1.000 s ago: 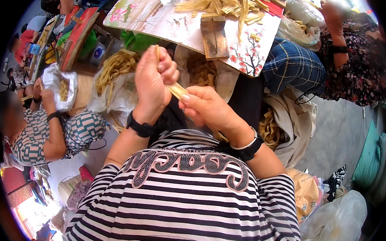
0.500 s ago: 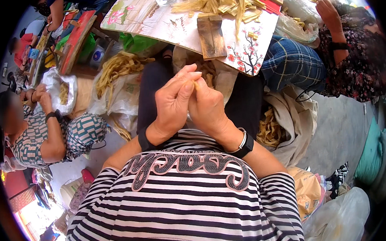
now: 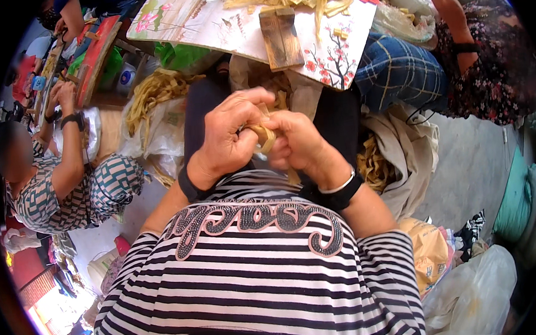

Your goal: The person weaves and knots long strips of plant fibers by hand, using a small wooden block to help shape and secure the knots.

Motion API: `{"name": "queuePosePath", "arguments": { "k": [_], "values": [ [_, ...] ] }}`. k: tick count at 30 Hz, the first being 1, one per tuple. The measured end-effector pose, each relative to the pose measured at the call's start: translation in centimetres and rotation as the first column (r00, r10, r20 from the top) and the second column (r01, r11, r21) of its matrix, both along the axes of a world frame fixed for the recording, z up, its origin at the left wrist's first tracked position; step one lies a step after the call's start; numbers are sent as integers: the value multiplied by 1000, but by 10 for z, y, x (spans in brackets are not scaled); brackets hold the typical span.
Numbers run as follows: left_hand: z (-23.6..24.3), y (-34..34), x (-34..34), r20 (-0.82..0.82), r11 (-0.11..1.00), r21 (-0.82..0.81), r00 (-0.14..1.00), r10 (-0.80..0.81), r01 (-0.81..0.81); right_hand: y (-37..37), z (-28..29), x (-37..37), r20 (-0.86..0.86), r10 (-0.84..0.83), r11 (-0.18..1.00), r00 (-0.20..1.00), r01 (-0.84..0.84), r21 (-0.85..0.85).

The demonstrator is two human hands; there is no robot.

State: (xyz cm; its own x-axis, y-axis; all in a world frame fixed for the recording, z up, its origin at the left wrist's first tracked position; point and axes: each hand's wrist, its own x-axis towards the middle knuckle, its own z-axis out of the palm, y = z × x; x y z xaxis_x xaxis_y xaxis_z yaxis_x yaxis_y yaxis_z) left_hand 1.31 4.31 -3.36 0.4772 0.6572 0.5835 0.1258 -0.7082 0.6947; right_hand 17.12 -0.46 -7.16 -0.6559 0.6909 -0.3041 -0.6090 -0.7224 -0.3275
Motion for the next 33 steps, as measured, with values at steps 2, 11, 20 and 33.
{"name": "queuePosePath", "arguments": {
  "k": [2,11,20,33],
  "values": [
    [-2,-4,-9,-145,997,-69,988,-53,43,-4,6,2,87,4,1000,996,-6,21],
    [-3,-11,-1,-252,904,-387,964,86,-182,-13,24,-6,688,-705,657,171,-207,725],
    [13,-14,5,-208,953,-284,977,46,-105,-12,-7,34,-17,0,953,1000,5,302],
    [22,-2,-11,-244,855,-517,948,-207,54,-15,15,9,494,-375,836,784,56,546]
  ]
}}
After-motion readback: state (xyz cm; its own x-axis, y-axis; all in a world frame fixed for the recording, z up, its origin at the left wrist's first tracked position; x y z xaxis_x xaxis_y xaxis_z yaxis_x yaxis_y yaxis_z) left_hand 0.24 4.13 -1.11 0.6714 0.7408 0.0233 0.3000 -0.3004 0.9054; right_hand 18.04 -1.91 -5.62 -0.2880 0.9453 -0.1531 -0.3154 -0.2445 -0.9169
